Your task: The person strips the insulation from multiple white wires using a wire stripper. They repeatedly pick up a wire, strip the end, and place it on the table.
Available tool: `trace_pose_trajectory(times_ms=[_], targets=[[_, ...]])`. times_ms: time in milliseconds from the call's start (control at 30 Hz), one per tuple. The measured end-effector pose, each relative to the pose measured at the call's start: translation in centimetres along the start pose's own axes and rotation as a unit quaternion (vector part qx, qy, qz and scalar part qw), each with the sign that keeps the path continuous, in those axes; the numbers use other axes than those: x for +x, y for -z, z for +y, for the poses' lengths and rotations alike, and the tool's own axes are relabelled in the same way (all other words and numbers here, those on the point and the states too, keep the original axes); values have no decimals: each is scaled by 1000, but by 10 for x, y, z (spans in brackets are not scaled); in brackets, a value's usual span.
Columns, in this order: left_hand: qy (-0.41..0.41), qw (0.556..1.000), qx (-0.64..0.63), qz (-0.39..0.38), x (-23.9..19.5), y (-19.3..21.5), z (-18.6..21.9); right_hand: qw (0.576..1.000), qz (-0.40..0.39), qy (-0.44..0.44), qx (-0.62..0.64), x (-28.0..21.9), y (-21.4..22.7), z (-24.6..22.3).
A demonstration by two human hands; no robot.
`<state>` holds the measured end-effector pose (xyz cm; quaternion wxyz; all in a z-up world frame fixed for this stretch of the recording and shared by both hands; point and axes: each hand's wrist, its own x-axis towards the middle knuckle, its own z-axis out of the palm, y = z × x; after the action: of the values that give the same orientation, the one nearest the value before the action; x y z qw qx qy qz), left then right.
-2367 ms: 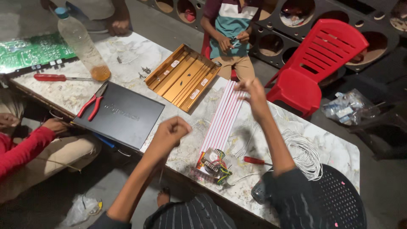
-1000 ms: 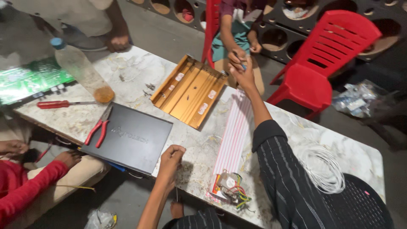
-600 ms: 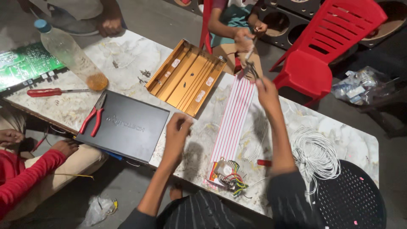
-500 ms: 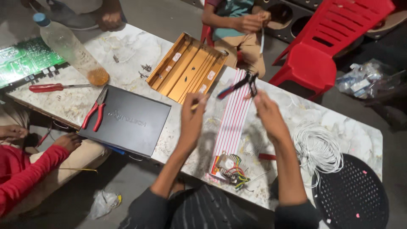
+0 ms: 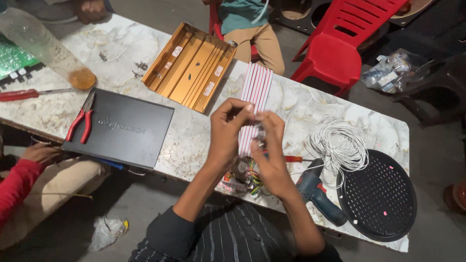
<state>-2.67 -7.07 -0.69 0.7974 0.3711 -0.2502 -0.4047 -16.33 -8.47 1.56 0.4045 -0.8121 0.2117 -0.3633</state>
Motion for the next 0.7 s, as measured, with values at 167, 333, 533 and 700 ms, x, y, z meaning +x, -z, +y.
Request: trace_pose_trajectory(times_ms=[167,333,533,700], targets=[[-1,999,48,-16,-17,2,12,939,149,-71,303,12,9,-2],[31,995,85,-36,-34,-5,29,971,129,-67,188,15,24,-9],[36,992,110,-55,-46,-11,51,977,98,-59,182,16,29,-24],[19,990,127,-64,-53,-13,60,977,91,-48,185,12,25,-27]])
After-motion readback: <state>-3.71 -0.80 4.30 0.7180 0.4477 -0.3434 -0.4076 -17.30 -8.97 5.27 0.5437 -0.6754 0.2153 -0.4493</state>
